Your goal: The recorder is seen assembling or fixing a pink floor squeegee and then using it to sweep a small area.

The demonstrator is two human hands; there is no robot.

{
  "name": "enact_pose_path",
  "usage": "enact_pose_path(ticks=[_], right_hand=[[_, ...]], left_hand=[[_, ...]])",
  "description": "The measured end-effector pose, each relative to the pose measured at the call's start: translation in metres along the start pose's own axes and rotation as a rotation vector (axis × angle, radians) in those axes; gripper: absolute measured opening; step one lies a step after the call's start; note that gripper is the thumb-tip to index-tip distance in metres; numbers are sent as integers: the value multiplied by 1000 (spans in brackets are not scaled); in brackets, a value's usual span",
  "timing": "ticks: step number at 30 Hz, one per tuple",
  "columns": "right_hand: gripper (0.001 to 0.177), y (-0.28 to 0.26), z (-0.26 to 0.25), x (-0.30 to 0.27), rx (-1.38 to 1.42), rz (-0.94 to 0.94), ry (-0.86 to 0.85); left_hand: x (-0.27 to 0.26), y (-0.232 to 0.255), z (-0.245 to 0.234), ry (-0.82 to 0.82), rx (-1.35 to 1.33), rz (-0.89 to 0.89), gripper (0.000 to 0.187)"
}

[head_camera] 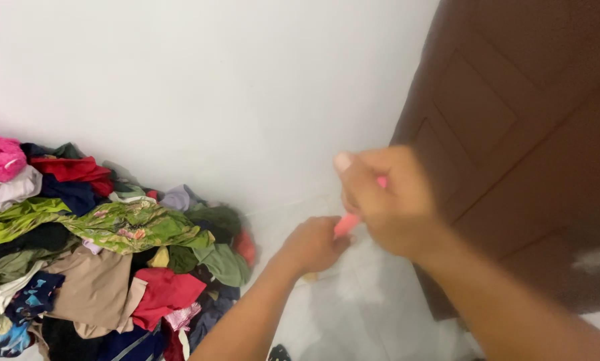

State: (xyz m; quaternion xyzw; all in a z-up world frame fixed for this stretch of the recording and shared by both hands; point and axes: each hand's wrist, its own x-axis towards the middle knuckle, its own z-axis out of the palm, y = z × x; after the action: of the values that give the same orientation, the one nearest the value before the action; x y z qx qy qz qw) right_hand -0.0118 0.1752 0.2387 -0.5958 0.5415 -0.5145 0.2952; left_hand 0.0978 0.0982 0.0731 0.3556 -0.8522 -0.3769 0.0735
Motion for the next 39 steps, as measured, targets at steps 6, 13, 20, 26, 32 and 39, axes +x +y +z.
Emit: enact_pose_path(ticks=[6,13,20,26,32,39], right_hand=[[50,-2,-1,1,-48,-107,5],[46,61,23,-12,-205,40,-31],[44,84,4,-21,-290,91,-16],[50,48,-36,-11,-170,153,71],[51,14,-58,-10,-86,29,101],[42,45,-53,-3,-194,-99,106]], left_hand=[[12,-5,-6,146,-121,56,31],[72,-87,68,210,-292,156,40],[56,-71,82,5,-242,126,41],[38,-3,58,-24,-72,87,40],[25,45,10,-19,-15,64,36],[69,17,12,117,26,34,35]])
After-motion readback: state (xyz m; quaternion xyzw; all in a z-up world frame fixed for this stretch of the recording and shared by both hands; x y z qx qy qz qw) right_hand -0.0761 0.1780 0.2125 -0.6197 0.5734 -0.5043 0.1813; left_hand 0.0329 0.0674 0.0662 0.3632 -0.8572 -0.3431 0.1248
